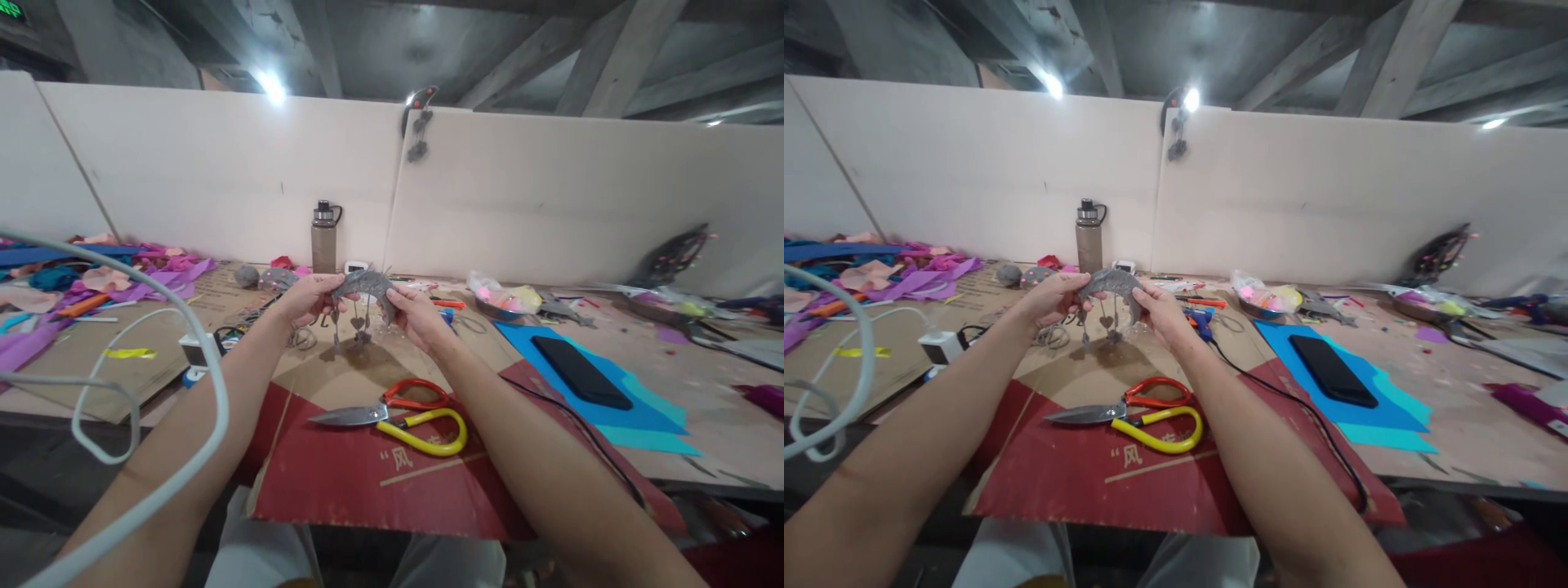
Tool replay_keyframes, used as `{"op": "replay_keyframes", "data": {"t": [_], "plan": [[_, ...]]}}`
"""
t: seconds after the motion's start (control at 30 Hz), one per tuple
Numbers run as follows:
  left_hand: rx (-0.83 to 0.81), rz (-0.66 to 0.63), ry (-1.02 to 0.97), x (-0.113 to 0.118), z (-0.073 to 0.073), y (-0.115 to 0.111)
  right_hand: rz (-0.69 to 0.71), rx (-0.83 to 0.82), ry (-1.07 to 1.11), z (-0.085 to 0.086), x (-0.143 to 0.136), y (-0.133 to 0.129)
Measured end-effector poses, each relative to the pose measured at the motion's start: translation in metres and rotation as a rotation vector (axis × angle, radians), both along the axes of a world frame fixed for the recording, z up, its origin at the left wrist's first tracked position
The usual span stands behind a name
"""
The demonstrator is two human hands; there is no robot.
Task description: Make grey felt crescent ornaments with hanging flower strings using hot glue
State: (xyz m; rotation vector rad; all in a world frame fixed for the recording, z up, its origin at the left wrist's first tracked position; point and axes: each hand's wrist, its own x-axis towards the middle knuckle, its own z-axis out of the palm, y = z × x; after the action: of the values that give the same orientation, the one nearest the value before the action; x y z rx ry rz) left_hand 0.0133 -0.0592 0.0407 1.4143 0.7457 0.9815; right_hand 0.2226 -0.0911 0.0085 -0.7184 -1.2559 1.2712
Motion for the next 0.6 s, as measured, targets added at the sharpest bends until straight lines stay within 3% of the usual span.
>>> {"op": "replay_keyframes", "data": {"t": [0.27, 0.6], "plan": [[0.098, -0.028, 0.043, 0.0006, -0.0033, 0.0053, -0.067, 0.012, -0.025, -0.0012, 0.0044, 0.0013], [0.192, 0.129, 0.126, 0.0065, -0.0034, -0.0008, -0.149, 0.133, -0.166, -0.0041, 0.0028, 0.0045]]}}
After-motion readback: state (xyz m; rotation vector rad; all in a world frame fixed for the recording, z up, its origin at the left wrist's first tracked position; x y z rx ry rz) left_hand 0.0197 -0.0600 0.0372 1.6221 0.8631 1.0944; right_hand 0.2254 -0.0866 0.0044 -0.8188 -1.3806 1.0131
